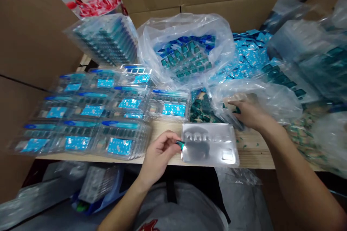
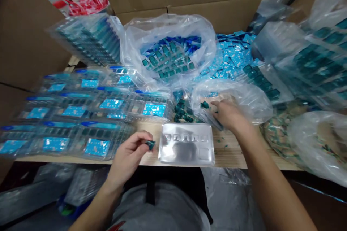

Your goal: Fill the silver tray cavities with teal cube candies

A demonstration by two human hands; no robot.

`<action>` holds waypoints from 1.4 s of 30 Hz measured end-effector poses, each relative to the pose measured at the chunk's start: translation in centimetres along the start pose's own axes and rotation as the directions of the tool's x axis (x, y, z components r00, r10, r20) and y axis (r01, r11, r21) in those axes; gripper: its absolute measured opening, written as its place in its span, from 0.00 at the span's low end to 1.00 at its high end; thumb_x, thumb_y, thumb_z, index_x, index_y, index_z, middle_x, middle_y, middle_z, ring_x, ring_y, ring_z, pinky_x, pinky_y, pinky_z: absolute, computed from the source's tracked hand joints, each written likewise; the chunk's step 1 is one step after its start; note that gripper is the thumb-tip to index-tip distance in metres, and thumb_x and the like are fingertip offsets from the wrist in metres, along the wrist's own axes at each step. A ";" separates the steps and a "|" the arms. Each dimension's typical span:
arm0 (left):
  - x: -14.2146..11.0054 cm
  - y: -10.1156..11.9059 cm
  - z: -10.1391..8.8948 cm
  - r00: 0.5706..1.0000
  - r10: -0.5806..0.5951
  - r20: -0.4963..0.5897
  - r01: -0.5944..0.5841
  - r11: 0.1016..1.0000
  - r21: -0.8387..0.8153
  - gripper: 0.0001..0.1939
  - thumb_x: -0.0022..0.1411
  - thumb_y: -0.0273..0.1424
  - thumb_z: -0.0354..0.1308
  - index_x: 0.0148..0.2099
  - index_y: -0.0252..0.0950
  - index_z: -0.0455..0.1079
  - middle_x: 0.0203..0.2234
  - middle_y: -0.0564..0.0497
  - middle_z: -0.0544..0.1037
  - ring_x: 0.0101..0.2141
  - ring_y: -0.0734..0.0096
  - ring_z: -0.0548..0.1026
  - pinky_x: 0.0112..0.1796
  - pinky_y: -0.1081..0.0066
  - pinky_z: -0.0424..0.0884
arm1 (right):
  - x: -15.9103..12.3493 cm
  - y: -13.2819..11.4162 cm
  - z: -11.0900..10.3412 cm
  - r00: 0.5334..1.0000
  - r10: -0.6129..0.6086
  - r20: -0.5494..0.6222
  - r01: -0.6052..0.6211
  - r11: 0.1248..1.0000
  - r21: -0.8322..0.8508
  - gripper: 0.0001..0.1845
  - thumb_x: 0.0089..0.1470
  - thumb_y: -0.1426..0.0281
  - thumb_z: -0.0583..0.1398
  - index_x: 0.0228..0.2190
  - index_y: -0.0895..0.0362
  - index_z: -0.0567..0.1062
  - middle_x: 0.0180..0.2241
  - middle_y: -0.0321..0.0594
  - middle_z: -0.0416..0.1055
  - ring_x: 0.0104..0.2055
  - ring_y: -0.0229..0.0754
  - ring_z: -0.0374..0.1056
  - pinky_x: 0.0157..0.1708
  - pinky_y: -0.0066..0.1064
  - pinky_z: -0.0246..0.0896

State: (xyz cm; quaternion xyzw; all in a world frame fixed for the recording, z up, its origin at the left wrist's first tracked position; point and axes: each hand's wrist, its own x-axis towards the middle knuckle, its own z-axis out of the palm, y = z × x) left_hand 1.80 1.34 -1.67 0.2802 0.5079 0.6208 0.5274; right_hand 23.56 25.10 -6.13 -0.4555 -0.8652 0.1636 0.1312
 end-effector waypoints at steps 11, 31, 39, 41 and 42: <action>1.6 -0.7 0.1 0.869 0.449 0.209 -0.476 0.642 0.601 0.06 0.62 0.35 0.63 0.41 0.39 0.74 0.32 0.52 0.76 0.32 0.72 0.74 0.34 0.74 0.71 | -5.3 -6.4 -3.2 0.981 -0.065 -0.182 0.090 0.987 0.135 0.09 0.61 0.68 0.58 0.40 0.55 0.77 0.41 0.47 0.78 0.45 0.49 0.74 0.46 0.44 0.69; -2.5 -0.4 0.8 0.970 0.176 0.169 -0.228 0.899 0.372 0.14 0.59 0.33 0.67 0.46 0.42 0.71 0.31 0.54 0.79 0.32 0.74 0.79 0.35 0.78 0.75 | -14.4 -15.6 -2.0 0.969 -0.241 -0.062 0.222 0.722 0.655 0.16 0.67 0.69 0.51 0.50 0.54 0.75 0.40 0.44 0.79 0.41 0.41 0.75 0.40 0.31 0.71; -2.7 0.5 0.6 0.929 -0.115 0.353 -0.033 0.921 0.389 0.20 0.58 0.26 0.65 0.52 0.43 0.66 0.30 0.56 0.76 0.32 0.76 0.77 0.37 0.78 0.73 | -15.9 -15.3 -1.9 0.947 -0.304 -0.107 0.316 0.807 0.500 0.18 0.67 0.72 0.47 0.44 0.56 0.75 0.31 0.42 0.79 0.32 0.42 0.75 0.33 0.31 0.70; -2.6 0.8 0.7 0.942 -0.088 0.323 -0.057 0.909 0.414 0.18 0.58 0.27 0.64 0.51 0.41 0.68 0.30 0.55 0.75 0.33 0.75 0.77 0.38 0.76 0.73 | -15.9 -14.5 -2.0 0.953 -0.211 -0.218 0.292 0.830 0.475 0.16 0.65 0.75 0.49 0.43 0.52 0.75 0.31 0.39 0.79 0.32 0.41 0.75 0.32 0.30 0.71; -2.4 1.0 0.7 0.951 -0.066 0.303 -0.075 0.900 0.429 0.17 0.58 0.27 0.64 0.50 0.39 0.69 0.31 0.53 0.76 0.33 0.74 0.77 0.39 0.75 0.73 | -15.9 -13.8 -2.2 0.953 -0.142 -0.267 0.254 0.856 0.450 0.16 0.63 0.77 0.50 0.42 0.51 0.74 0.32 0.38 0.79 0.32 0.40 0.76 0.33 0.30 0.71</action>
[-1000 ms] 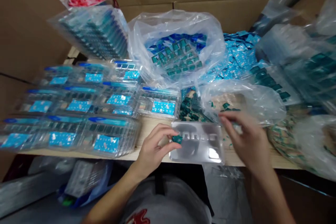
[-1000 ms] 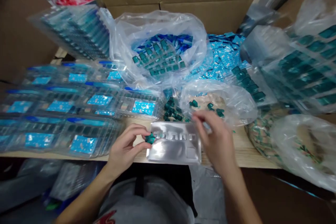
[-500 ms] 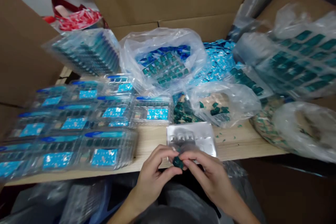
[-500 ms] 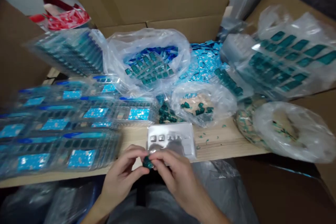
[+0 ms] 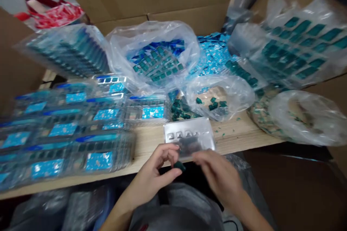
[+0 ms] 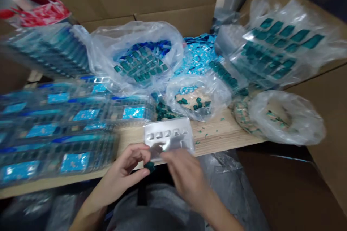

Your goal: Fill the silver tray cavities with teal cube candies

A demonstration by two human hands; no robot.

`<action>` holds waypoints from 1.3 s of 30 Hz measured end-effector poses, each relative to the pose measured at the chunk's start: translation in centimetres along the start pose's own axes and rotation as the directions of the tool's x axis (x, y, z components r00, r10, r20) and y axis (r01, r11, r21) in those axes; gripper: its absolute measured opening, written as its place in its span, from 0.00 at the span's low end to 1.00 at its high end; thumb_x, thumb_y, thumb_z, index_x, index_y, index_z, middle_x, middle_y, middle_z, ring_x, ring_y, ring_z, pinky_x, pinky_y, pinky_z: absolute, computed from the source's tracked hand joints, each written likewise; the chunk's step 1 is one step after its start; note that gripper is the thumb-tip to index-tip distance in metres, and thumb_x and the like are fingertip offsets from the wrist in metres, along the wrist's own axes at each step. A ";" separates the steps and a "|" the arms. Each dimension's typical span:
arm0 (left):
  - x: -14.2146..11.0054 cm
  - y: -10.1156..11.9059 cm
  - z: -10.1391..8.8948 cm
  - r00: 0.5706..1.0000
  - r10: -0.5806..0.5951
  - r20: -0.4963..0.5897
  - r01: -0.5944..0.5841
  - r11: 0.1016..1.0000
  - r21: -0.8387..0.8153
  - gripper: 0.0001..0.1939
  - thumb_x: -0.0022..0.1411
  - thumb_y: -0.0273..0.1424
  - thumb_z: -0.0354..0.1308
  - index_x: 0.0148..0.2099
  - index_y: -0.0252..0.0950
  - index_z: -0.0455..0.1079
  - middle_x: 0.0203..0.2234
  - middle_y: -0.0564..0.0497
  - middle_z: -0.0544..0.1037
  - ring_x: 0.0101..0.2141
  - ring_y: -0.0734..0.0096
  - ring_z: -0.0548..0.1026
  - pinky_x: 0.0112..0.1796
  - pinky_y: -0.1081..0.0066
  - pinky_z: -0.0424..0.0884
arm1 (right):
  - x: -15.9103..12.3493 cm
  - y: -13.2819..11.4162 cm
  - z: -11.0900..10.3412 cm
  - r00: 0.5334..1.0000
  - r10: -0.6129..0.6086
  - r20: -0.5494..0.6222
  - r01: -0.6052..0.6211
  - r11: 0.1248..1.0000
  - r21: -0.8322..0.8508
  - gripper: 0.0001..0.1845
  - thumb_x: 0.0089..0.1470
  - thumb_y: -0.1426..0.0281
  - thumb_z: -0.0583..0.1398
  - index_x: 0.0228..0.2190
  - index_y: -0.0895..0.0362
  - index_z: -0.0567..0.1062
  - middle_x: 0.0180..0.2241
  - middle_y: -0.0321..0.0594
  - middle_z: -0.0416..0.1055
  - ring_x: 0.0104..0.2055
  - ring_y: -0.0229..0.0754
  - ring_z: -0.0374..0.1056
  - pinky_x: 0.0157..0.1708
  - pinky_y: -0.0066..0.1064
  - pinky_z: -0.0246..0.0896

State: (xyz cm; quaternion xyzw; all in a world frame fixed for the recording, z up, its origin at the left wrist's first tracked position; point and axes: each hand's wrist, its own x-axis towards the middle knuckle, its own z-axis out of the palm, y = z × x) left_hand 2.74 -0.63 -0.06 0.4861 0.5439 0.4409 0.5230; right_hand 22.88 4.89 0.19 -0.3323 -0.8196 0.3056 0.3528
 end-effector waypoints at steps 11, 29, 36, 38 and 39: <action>3.4 -2.6 -1.5 0.911 0.379 -0.165 -0.225 0.789 0.571 0.09 0.67 0.28 0.57 0.49 0.39 0.72 0.39 0.48 0.77 0.41 0.67 0.76 0.43 0.69 0.73 | 0.2 7.1 -5.6 0.886 0.204 -0.417 -0.358 0.871 -0.335 0.08 0.58 0.68 0.62 0.41 0.45 0.78 0.37 0.38 0.79 0.36 0.48 0.76 0.36 0.39 0.69; 3.8 -2.8 -1.1 0.848 0.531 -0.003 -0.241 0.390 0.889 0.08 0.71 0.33 0.52 0.44 0.35 0.70 0.33 0.48 0.79 0.34 0.64 0.72 0.37 0.66 0.63 | 11.5 6.0 3.2 0.955 -0.162 0.249 0.272 0.813 -0.515 0.14 0.62 0.80 0.53 0.32 0.60 0.77 0.35 0.47 0.75 0.36 0.46 0.69 0.33 0.36 0.64; 3.9 -3.1 -0.6 0.835 0.550 -0.022 -0.218 0.367 0.904 0.11 0.72 0.32 0.50 0.44 0.33 0.72 0.33 0.47 0.79 0.34 0.64 0.73 0.37 0.65 0.62 | 11.0 8.0 -2.6 0.972 0.229 -0.059 -0.236 0.924 -0.302 0.12 0.64 0.72 0.52 0.43 0.55 0.75 0.38 0.42 0.78 0.39 0.45 0.75 0.39 0.37 0.71; 3.9 -3.3 -0.9 0.838 0.546 0.000 -0.243 0.373 0.895 0.10 0.72 0.32 0.50 0.45 0.34 0.72 0.34 0.48 0.80 0.35 0.65 0.73 0.37 0.66 0.63 | 11.6 9.4 -4.2 0.884 0.463 0.063 -0.370 0.775 -0.513 0.15 0.63 0.73 0.52 0.46 0.57 0.75 0.43 0.47 0.78 0.43 0.49 0.75 0.43 0.41 0.70; 3.8 -3.5 -1.1 0.836 0.548 0.009 -0.251 0.368 0.895 0.10 0.71 0.32 0.51 0.45 0.35 0.72 0.35 0.48 0.80 0.35 0.65 0.73 0.37 0.66 0.63 | 12.1 10.2 -4.5 0.841 0.530 0.114 -0.376 0.721 -0.582 0.14 0.62 0.74 0.54 0.47 0.59 0.75 0.45 0.49 0.77 0.45 0.51 0.75 0.45 0.42 0.69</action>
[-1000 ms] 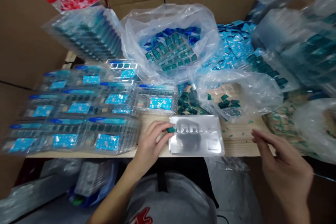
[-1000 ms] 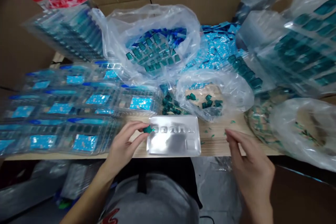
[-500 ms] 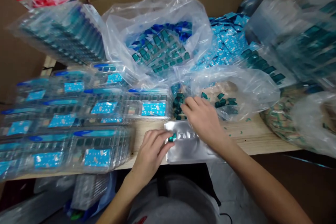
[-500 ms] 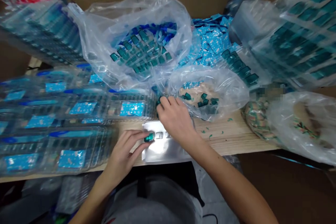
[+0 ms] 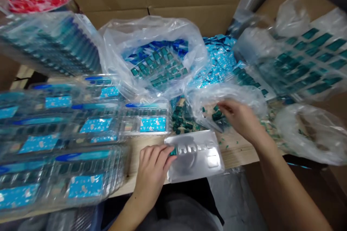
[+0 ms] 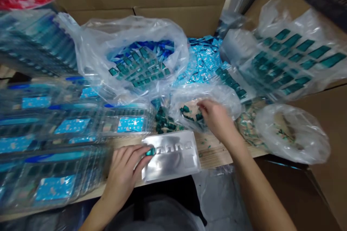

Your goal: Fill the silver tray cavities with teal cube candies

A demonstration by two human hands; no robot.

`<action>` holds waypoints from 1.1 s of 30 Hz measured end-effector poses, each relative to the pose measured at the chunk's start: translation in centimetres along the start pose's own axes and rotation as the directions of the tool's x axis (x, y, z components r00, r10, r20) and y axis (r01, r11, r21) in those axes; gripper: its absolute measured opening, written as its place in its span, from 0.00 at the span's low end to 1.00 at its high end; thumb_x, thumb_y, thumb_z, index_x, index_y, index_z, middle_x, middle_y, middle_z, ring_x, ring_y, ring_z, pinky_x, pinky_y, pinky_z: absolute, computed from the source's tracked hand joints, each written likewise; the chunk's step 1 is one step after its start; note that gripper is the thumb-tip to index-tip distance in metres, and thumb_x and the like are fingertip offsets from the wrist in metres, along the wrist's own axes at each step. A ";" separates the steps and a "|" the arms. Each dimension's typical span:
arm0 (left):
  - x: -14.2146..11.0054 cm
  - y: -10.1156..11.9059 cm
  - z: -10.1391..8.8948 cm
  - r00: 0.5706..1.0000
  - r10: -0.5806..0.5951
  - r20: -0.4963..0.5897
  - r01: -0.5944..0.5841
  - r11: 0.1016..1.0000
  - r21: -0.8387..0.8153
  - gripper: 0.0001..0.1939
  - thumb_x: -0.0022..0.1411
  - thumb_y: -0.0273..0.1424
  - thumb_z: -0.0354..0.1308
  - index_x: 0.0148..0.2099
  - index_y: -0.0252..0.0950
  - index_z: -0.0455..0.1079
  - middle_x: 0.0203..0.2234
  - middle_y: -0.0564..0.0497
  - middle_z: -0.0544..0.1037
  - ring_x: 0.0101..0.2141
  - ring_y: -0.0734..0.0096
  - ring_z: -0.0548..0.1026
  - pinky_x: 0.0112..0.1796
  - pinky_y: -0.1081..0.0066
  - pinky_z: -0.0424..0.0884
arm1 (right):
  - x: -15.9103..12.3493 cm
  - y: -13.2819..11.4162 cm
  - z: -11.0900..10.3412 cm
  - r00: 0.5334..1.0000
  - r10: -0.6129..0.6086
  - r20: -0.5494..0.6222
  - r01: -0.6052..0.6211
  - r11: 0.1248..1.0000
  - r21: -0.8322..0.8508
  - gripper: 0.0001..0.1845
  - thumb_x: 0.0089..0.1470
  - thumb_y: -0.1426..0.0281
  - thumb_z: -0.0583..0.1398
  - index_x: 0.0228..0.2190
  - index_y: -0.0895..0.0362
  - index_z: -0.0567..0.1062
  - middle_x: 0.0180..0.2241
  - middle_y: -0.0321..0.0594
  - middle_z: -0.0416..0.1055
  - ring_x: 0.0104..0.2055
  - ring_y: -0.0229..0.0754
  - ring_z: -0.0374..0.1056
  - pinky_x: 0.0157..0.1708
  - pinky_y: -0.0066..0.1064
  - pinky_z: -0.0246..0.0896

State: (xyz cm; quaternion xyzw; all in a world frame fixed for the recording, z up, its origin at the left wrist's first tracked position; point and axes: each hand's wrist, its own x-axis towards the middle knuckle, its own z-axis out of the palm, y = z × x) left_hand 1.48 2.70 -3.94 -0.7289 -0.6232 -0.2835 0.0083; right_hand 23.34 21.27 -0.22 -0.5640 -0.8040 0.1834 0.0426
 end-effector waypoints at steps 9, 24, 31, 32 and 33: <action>-1.7 -0.7 0.3 1.000 0.010 0.006 -0.010 0.999 -0.046 0.14 0.68 0.28 0.55 0.55 0.37 0.70 0.41 0.46 0.78 0.40 0.63 0.75 0.41 0.67 0.69 | 4.5 -0.3 2.8 0.966 0.119 0.231 -0.112 0.993 -0.042 0.15 0.62 0.65 0.60 0.49 0.57 0.73 0.51 0.45 0.71 0.47 0.45 0.71 0.46 0.43 0.70; 2.8 2.2 -1.4 0.992 -0.120 -0.043 0.087 0.886 -0.456 0.11 0.68 0.26 0.53 0.49 0.43 0.70 0.44 0.53 0.75 0.46 0.74 0.75 0.46 0.80 0.71 | -4.4 -1.9 1.6 0.991 0.130 0.016 -0.048 0.248 0.968 0.15 0.49 0.61 0.61 0.40 0.51 0.71 0.37 0.38 0.73 0.36 0.41 0.70 0.37 0.34 0.66; 7.9 4.7 -1.3 0.999 0.031 -0.042 -0.049 0.828 -0.558 0.14 0.69 0.25 0.53 0.55 0.41 0.68 0.47 0.49 0.73 0.48 0.73 0.74 0.48 0.77 0.71 | -7.6 -5.1 0.9 0.929 -0.144 0.341 -0.370 -0.340 0.864 0.20 0.44 0.64 0.70 0.40 0.52 0.74 0.28 0.31 0.71 0.24 0.31 0.67 0.24 0.22 0.62; 8.0 4.7 -1.5 0.999 0.045 -0.020 -0.049 0.828 -0.559 0.15 0.68 0.26 0.54 0.56 0.41 0.68 0.47 0.48 0.72 0.47 0.72 0.74 0.48 0.76 0.72 | -7.8 -5.3 0.8 0.921 -0.172 0.348 -0.388 -0.358 0.849 0.20 0.44 0.65 0.71 0.40 0.52 0.75 0.27 0.30 0.70 0.24 0.30 0.67 0.23 0.20 0.61; 8.0 4.5 -1.7 0.999 0.049 -0.001 -0.041 0.823 -0.566 0.15 0.68 0.26 0.55 0.56 0.41 0.67 0.47 0.48 0.72 0.45 0.73 0.75 0.47 0.75 0.72 | -7.9 -5.4 0.7 0.923 -0.178 0.342 -0.384 -0.342 0.858 0.19 0.44 0.65 0.71 0.39 0.53 0.76 0.27 0.30 0.70 0.24 0.29 0.67 0.22 0.19 0.60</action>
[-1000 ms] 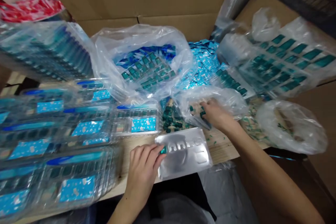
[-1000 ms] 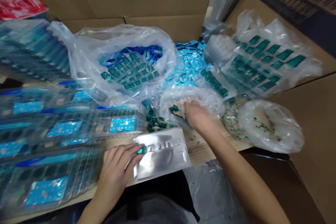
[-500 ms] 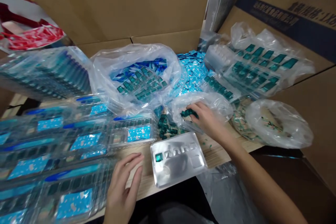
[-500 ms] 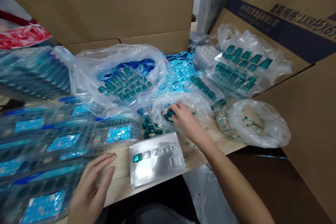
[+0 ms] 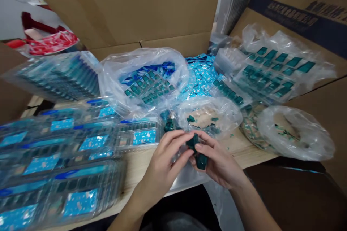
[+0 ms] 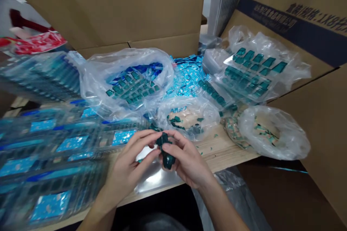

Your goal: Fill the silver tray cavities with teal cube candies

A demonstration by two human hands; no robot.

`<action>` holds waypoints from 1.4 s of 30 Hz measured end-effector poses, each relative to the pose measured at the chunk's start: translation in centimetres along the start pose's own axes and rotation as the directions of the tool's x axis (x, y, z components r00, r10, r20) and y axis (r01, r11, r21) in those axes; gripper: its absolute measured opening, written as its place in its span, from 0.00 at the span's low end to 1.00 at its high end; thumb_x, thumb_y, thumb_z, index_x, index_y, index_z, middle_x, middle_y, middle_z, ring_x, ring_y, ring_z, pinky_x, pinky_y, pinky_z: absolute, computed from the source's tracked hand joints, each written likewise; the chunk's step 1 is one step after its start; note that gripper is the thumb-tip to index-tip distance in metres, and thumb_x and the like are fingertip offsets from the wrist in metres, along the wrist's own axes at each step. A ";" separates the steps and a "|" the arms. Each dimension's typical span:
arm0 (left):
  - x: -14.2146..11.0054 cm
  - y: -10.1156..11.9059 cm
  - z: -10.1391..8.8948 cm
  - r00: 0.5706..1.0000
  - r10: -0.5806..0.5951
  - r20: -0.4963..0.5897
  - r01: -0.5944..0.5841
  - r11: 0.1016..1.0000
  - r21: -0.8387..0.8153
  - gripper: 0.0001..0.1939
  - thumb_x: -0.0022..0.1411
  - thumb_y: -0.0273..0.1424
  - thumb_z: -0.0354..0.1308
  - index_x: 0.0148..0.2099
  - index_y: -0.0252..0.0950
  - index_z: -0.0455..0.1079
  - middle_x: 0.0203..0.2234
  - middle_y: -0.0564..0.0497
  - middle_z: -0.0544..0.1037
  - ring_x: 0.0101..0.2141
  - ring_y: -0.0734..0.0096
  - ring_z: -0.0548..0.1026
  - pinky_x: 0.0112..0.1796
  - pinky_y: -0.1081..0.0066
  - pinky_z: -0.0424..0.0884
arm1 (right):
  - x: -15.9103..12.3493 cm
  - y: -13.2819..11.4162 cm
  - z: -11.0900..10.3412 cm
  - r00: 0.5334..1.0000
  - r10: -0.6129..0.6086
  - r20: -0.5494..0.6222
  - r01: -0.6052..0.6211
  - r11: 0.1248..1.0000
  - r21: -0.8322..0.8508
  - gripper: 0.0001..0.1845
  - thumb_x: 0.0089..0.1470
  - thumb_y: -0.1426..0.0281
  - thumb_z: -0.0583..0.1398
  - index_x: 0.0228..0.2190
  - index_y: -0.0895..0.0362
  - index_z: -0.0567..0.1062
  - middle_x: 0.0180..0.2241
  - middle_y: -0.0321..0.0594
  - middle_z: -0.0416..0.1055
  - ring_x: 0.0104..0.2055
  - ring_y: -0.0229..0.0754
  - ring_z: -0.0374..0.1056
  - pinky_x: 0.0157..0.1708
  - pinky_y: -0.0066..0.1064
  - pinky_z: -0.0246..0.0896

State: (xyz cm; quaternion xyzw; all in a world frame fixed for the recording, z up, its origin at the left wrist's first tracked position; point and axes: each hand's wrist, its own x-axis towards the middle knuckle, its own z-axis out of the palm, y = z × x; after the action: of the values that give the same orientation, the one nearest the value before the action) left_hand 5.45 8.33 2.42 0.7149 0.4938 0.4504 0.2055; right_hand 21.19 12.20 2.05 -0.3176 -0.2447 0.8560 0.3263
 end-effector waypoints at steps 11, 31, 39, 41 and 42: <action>-1.7 -1.4 -0.6 0.988 -0.140 0.060 0.151 0.951 -0.269 0.09 0.66 0.23 0.55 0.46 0.41 0.66 0.44 0.47 0.73 0.43 0.68 0.74 0.43 0.70 0.73 | 0.0 1.1 -0.5 0.998 -0.055 0.032 0.060 0.978 -0.201 0.18 0.45 0.63 0.71 0.39 0.53 0.77 0.32 0.33 0.71 0.26 0.31 0.62 0.23 0.23 0.55; -2.8 -1.6 -1.8 0.865 -0.437 0.244 0.441 0.434 -0.786 0.20 0.58 0.44 0.65 0.30 0.39 0.58 0.26 0.56 0.65 0.20 0.80 0.64 0.21 0.77 0.69 | -0.8 2.3 -1.7 0.992 0.028 0.125 -0.020 0.998 -0.061 0.12 0.44 0.64 0.69 0.30 0.54 0.74 0.20 0.29 0.63 0.18 0.30 0.54 0.17 0.23 0.44; -4.8 -3.4 -2.9 0.853 -0.519 0.064 0.417 0.601 -0.681 0.15 0.58 0.42 0.66 0.33 0.38 0.68 0.33 0.52 0.74 0.28 0.75 0.76 0.32 0.71 0.75 | -2.2 1.3 -4.5 0.979 -0.002 -0.205 -0.003 1.000 -0.025 0.13 0.39 0.63 0.69 0.29 0.51 0.74 0.20 0.30 0.59 0.18 0.32 0.48 0.16 0.25 0.39; -5.5 -3.7 -2.9 0.865 -0.502 -0.004 0.408 0.708 -0.577 0.08 0.60 0.36 0.65 0.38 0.40 0.71 0.37 0.51 0.76 0.35 0.72 0.78 0.38 0.72 0.75 | -2.3 1.6 -4.6 0.971 0.005 -0.240 -0.007 1.000 -0.007 0.14 0.38 0.64 0.70 0.29 0.51 0.73 0.21 0.31 0.60 0.18 0.32 0.48 0.16 0.26 0.39; -5.8 -3.7 -2.9 0.874 -0.484 -0.037 0.407 0.773 -0.487 0.07 0.61 0.33 0.65 0.40 0.40 0.72 0.39 0.50 0.77 0.39 0.71 0.78 0.40 0.72 0.75 | -2.3 1.8 -4.7 0.967 0.007 -0.255 -0.007 1.000 -0.001 0.14 0.37 0.64 0.70 0.29 0.51 0.73 0.21 0.31 0.60 0.18 0.31 0.48 0.16 0.26 0.39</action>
State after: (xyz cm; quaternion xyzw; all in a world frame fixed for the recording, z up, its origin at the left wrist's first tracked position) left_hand 0.40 4.28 -1.41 0.4681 0.5416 0.5494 0.4311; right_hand 25.12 10.35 -1.34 -0.4262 -0.2002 0.8090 0.3517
